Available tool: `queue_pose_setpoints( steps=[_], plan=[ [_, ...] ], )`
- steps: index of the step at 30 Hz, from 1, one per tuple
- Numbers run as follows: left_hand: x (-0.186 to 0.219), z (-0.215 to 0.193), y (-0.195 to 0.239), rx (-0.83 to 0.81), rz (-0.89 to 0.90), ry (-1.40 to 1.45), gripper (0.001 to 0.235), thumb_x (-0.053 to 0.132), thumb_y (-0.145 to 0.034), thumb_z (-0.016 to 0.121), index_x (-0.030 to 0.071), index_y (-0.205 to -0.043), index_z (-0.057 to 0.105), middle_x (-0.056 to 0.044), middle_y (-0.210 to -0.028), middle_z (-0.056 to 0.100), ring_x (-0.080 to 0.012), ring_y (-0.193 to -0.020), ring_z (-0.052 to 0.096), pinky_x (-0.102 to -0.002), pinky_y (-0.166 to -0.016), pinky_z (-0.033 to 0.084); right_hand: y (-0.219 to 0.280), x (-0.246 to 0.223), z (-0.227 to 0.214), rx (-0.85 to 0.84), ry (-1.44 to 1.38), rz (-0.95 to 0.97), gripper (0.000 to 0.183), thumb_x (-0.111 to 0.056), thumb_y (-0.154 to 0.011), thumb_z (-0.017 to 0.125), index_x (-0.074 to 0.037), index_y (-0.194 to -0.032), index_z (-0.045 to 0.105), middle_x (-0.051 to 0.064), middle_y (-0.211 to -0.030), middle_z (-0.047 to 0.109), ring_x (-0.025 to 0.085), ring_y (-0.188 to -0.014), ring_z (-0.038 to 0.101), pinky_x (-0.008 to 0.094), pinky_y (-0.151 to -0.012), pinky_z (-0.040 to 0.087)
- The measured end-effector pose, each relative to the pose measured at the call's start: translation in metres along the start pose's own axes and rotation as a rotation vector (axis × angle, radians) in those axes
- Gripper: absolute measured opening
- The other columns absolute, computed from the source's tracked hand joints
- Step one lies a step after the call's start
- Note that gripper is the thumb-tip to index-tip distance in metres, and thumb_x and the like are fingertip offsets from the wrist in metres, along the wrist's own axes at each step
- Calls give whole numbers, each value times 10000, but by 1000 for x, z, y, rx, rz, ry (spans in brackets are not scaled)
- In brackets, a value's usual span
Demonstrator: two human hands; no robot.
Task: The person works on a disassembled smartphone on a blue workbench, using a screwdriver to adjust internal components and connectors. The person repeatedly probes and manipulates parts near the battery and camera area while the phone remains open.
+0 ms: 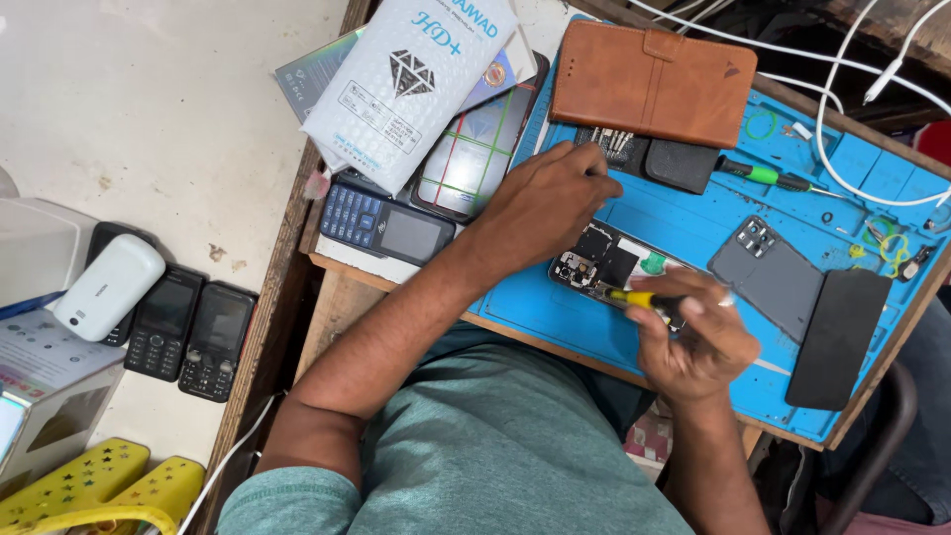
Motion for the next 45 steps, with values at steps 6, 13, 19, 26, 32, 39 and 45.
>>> queue_pose_setpoints(
  steps=[6,13,19,26,32,39,45],
  plan=[
    [-10,-6,-3,-92,-84,152,375,-68,-826,612,-15,-1183,714,-153,-1040,672,-349,-992,672,-435,-875,554,4,-3,6,2,-10,-35,526,-186,-993,709,-180,-1389,364,160,-1017,733,277,-973,744,448,-900,613],
    [-17,-15,-2,-60,-125,209,318,-74,-904,580,-10,-1189,706,-154,-1088,705,-330,-982,720,-411,-871,587,-1,-9,3,15,160,-71,638,-307,-962,770,-206,-1448,368,189,-1040,735,296,-1032,760,350,-837,612],
    [-24,-12,2,-50,-186,270,231,-23,-948,630,-2,-1163,714,-156,-1084,704,-338,-981,710,-418,-854,579,-1,-16,4,49,308,-170,691,-332,-913,788,-197,-1436,357,84,-932,695,255,-842,705,391,-764,580],
    [-14,-19,-3,-32,-64,240,313,-8,-884,665,11,-1194,698,-189,-1085,680,-387,-1048,666,-457,-912,549,6,-20,-2,66,440,-180,789,-330,-809,847,-222,-1434,378,118,-925,720,308,-815,704,406,-707,560],
    [-12,-15,-4,-125,-173,207,295,62,-857,729,27,-1149,719,-162,-1118,701,-365,-1040,680,-430,-898,551,5,-19,-3,74,373,-160,799,-264,-791,898,-231,-1434,425,70,-1025,745,313,-844,739,394,-699,587],
    [-14,-12,-5,-153,-214,164,298,123,-872,746,44,-1159,724,-144,-1107,701,-342,-1024,690,-418,-892,564,5,-20,-1,37,311,-154,762,-215,-865,868,-235,-1476,413,25,-1042,734,265,-888,736,357,-720,590],
    [-11,-14,-6,-162,-241,139,315,145,-867,754,43,-1162,722,-141,-1097,694,-334,-1010,693,-418,-871,565,-2,-31,3,-18,198,-187,687,-154,-896,810,-222,-1451,409,98,-1075,760,256,-941,751,363,-733,602]
  ],
)
Point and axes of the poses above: each hand's wrist, its own y-axis away from the middle knuckle, its own z-axis out of the palm, x = y × z, the point moved 8 cm from there along -y, towards the middle knuckle
